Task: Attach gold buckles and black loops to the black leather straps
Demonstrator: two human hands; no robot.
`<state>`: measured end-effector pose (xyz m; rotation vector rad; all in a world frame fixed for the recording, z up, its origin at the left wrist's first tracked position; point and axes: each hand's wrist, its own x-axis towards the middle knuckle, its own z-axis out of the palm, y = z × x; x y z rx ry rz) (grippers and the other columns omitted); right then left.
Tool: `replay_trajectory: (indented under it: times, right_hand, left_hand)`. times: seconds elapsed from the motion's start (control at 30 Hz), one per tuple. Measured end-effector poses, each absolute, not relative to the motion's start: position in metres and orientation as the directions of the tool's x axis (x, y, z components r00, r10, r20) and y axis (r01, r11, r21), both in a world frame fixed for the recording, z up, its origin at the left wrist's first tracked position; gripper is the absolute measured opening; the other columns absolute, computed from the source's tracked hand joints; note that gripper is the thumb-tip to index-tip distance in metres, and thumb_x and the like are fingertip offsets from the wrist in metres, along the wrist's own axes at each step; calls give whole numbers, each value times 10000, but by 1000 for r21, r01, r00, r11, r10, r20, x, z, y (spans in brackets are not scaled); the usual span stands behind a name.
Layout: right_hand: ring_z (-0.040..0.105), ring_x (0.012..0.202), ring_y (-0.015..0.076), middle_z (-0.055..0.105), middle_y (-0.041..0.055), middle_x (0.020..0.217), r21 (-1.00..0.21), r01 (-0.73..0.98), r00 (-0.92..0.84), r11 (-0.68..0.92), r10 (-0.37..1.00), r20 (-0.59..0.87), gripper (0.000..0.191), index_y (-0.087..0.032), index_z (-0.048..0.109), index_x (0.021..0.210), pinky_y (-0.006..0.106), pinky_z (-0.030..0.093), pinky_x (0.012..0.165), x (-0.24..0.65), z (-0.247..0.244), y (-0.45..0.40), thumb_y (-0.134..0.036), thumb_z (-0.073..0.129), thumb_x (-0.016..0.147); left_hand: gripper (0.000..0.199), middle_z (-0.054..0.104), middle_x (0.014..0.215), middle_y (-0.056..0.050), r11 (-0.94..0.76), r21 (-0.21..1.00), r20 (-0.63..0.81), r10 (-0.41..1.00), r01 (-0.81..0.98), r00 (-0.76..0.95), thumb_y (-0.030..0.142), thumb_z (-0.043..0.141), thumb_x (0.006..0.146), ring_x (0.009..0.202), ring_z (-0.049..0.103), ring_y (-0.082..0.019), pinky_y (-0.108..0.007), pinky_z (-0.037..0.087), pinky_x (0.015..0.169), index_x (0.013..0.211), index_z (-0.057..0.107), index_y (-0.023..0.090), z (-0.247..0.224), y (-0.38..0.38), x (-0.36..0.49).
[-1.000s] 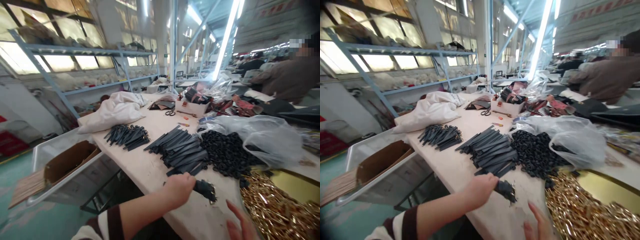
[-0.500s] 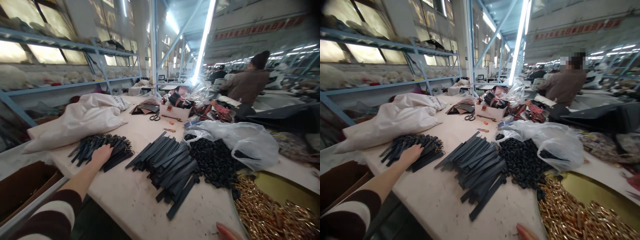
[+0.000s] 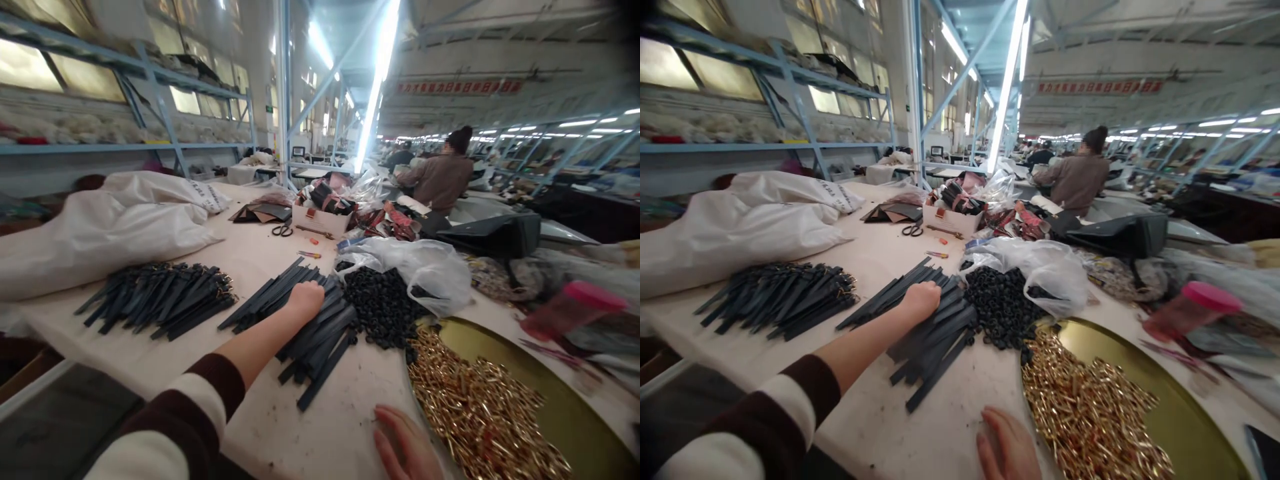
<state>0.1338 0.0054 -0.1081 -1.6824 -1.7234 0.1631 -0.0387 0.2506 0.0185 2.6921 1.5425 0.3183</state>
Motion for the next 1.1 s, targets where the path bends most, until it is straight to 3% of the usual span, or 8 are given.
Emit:
replay_trajectory:
  times: [0.27, 0.4, 0.57, 0.63, 0.73, 0.87, 1.0, 1.1]
  right_hand:
    - [560, 968, 180, 571, 102, 1080, -679, 726, 131, 107, 948, 290, 277, -157, 545, 1056, 300, 459, 849, 131, -70, 41, -212, 402, 825]
    - [552, 945, 154, 525, 102, 1132, -588, 802, 53, 107, 967, 248, 308, -150, 534, 1098, 247, 421, 835, 135, -51, 99, -140, 382, 830]
    - [553, 857, 176, 586, 75, 906, -584, 805, -18, 107, 988, 156, 186, -179, 625, 848, 254, 388, 775, 137, -52, 139, -151, 445, 815]
    - [544, 856, 179, 573, 71, 893, -589, 802, -41, 102, 992, 116, 163, -180, 613, 807, 262, 373, 775, 137, -56, 140, -134, 457, 801]
    - [531, 868, 183, 553, 73, 913, -618, 782, -54, 83, 996, 65, 135, -174, 582, 797, 282, 357, 792, 139, -58, 136, -99, 474, 769]
    - [522, 869, 195, 554, 66, 872, -709, 705, -5, 6, 1000, 4, 95, -165, 532, 729, 311, 364, 792, 140, -53, 129, -74, 532, 703]
    - [567, 722, 172, 581, 50, 728, -833, 544, 31, -104, 994, -103, 123, -160, 499, 699, 300, 440, 668, 139, -45, 105, -249, 500, 784]
    - [589, 686, 132, 607, 39, 751, -950, 232, 38, -209, 978, -206, 237, -166, 512, 764, 274, 474, 647, 137, -38, 74, -374, 425, 834]
  left_hand:
    - [275, 576, 999, -192, -391, 414, 126, 919, 822, 374, 167, 338, 836, 962, 567, -272, -393, 428, 809, 1002, 537, 76, 56, 206, -47]
    - [259, 628, 675, -61, -233, 640, -110, 915, 732, 388, 195, 317, 816, 572, 616, -157, -245, 467, 527, 959, 519, 119, 51, 149, -44]
    - [189, 636, 751, -70, 187, 853, -394, 843, 487, 367, 206, 342, 771, 520, 585, -101, -186, 421, 443, 876, 478, 126, 14, 98, -45]
    - [157, 625, 719, -48, 418, 865, -497, 789, 278, 361, 199, 398, 735, 486, 555, -85, -174, 392, 431, 858, 473, 135, 6, 90, -46]
    - [166, 618, 666, -30, 536, 827, -558, 747, 170, 361, 161, 422, 700, 457, 534, -83, -171, 363, 412, 857, 473, 139, 2, 86, -46]
    - [163, 616, 652, -22, 561, 813, -576, 737, 155, 353, 130, 407, 703, 451, 533, -82, -170, 357, 403, 856, 464, 140, 0, 83, -46]
    - [103, 576, 590, 17, 505, 849, -524, 769, 155, 366, 227, 438, 769, 425, 505, -68, -161, 342, 394, 835, 459, 151, -8, 76, -48]
    - [164, 545, 543, 39, 422, 886, -463, 802, 190, 378, 324, 462, 784, 392, 470, -58, -160, 328, 389, 763, 439, 163, -14, 67, -47]
